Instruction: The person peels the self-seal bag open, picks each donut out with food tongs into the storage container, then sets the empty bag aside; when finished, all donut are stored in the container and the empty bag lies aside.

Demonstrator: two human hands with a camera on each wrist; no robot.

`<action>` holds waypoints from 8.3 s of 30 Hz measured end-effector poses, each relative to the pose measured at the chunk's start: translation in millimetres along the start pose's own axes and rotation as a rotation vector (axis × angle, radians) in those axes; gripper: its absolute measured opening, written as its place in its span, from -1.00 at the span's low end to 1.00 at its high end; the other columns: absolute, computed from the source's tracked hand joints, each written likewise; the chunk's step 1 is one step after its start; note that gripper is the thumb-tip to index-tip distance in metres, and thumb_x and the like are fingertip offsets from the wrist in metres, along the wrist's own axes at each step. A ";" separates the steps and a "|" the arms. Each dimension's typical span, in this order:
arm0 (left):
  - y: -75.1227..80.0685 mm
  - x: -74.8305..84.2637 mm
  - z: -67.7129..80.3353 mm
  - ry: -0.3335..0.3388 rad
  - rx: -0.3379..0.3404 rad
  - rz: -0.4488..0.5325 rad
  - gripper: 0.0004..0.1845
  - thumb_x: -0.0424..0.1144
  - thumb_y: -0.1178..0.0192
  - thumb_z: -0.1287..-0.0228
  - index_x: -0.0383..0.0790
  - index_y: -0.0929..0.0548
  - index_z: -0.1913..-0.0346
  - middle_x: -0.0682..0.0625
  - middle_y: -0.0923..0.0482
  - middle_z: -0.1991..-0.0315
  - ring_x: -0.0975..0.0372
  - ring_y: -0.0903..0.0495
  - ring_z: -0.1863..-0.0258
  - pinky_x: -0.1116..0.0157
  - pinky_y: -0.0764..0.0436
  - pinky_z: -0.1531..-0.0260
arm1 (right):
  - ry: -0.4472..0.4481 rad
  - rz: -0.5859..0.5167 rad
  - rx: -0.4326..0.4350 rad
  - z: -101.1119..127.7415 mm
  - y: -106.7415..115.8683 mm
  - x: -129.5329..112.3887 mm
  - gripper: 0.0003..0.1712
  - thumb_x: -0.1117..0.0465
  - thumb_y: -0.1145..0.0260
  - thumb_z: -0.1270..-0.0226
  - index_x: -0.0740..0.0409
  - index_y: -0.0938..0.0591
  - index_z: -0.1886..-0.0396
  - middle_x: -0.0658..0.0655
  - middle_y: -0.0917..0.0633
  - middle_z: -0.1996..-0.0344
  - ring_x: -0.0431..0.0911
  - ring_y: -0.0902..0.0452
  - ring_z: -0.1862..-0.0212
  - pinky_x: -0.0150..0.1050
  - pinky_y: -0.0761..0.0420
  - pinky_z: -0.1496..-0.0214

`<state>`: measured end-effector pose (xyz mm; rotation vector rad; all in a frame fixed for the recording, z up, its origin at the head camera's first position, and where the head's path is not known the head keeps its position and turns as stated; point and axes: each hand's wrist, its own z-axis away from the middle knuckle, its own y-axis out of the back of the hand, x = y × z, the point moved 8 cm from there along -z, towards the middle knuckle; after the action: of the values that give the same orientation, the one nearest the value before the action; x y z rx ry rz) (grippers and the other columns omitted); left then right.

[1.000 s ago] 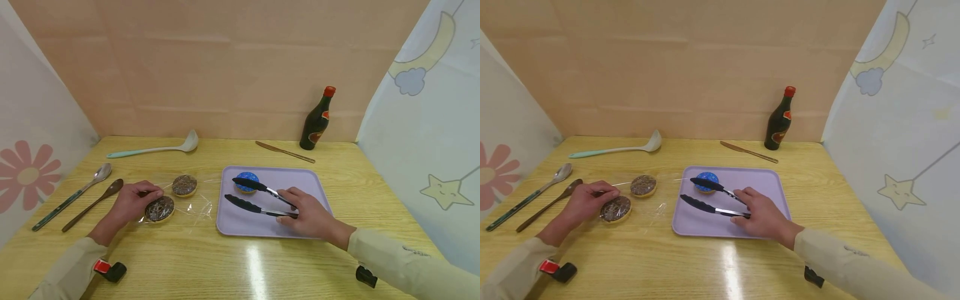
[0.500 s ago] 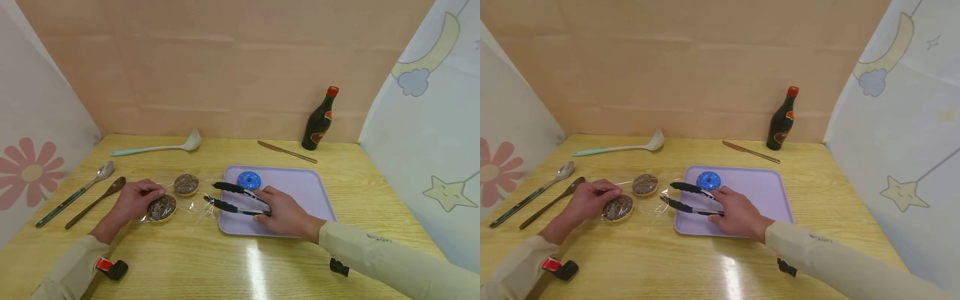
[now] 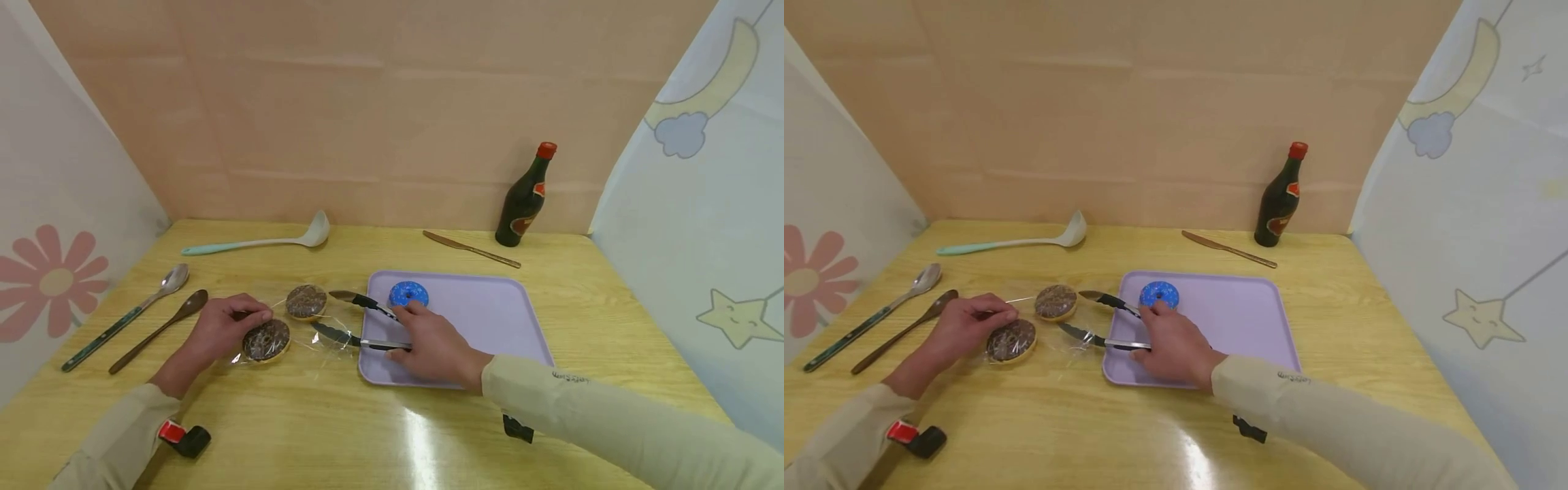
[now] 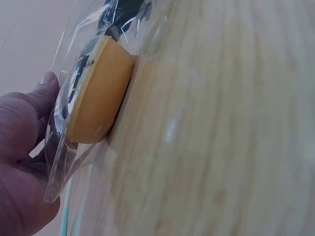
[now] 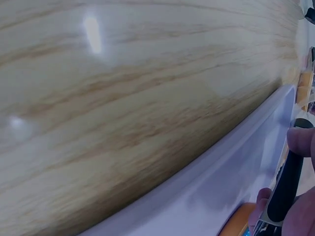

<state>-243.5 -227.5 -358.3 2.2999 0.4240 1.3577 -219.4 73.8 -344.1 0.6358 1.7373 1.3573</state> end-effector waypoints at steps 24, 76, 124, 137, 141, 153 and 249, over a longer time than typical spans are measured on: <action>0.6 37.4 0.6 -0.034 0.007 -0.003 -0.94 -0.64 -0.22 -0.13 -0.54 -0.68 0.35 -0.21 -0.61 0.42 0.29 -0.57 0.42 0.47 -0.52 0.44 | 0.019 -0.012 0.003 -14.2 -9.9 -17.9 -0.14 -0.13 -0.38 -0.16 0.34 -0.37 -0.29 0.26 -0.45 -0.13 0.10 -0.50 -0.02 -0.03 -0.51 0.00; 4.0 27.0 4.6 -0.040 0.031 -0.021 -0.94 -0.59 -0.29 -0.10 -0.49 -0.70 0.35 -0.18 -0.63 0.41 0.34 -0.58 0.41 0.49 -0.51 0.42 | -0.085 -0.073 0.303 154.1 37.7 72.7 -0.25 0.11 -0.57 0.06 0.19 -0.49 -0.15 -0.08 -0.46 0.15 -0.38 -0.18 0.51 -0.41 -0.28 0.48; 3.9 39.1 3.3 -0.036 0.021 0.012 -0.96 -0.63 -0.27 -0.08 -0.53 -0.68 0.38 -0.22 -0.62 0.43 0.33 -0.58 0.41 0.49 -0.51 0.42 | -0.202 0.011 0.277 134.7 60.2 116.2 -0.15 0.04 -0.51 -0.02 0.39 -0.40 -0.22 0.16 -0.45 0.13 -0.15 -0.30 0.42 -0.25 -0.34 0.44; 1.7 4.8 3.2 -0.010 0.000 0.042 -0.93 -0.51 -0.30 -0.15 -0.37 -0.74 0.31 -0.13 -0.64 0.38 0.33 -0.57 0.39 0.47 -0.51 0.42 | 0.055 0.023 0.161 71.9 34.3 48.7 -0.21 -0.01 -0.45 -0.10 0.32 -0.45 -0.25 0.13 -0.53 -0.02 -0.13 -0.53 0.24 -0.14 -0.54 0.23; 2.0 15.3 2.9 -0.027 0.004 0.032 -0.93 -0.57 -0.27 -0.13 -0.43 -0.72 0.32 -0.16 -0.63 0.40 0.32 -0.56 0.41 0.47 -0.51 0.44 | 0.088 0.012 0.096 55.9 24.0 32.9 -0.25 -0.01 -0.40 -0.16 0.31 -0.44 -0.25 0.19 -0.51 -0.08 0.02 -0.55 0.08 -0.03 -0.54 0.09; 2.4 17.5 0.1 -0.034 0.000 0.052 -0.96 -0.53 -0.27 -0.16 -0.50 -0.69 0.36 -0.16 -0.63 0.41 0.32 -0.56 0.41 0.46 -0.50 0.42 | 0.133 -0.006 -0.009 16.8 9.0 4.1 -0.21 -0.03 -0.34 -0.23 0.23 -0.34 -0.37 0.23 -0.43 -0.22 0.04 -0.48 -0.08 -0.05 -0.49 -0.02; 4.7 8.9 9.5 -0.064 0.058 0.028 -0.95 -0.50 -0.29 -0.16 -0.39 -0.73 0.34 -0.11 -0.62 0.41 0.29 -0.49 0.49 0.44 -0.46 0.51 | 0.035 -0.081 0.229 103.7 21.7 50.3 -0.29 0.07 -0.49 -0.02 0.11 -0.50 -0.21 -0.14 -0.49 0.04 -0.37 -0.26 0.47 -0.40 -0.34 0.44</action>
<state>-230.7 -229.4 -353.3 2.3981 0.4169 1.2966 -161.2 175.6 -346.6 0.6621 1.9435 1.1296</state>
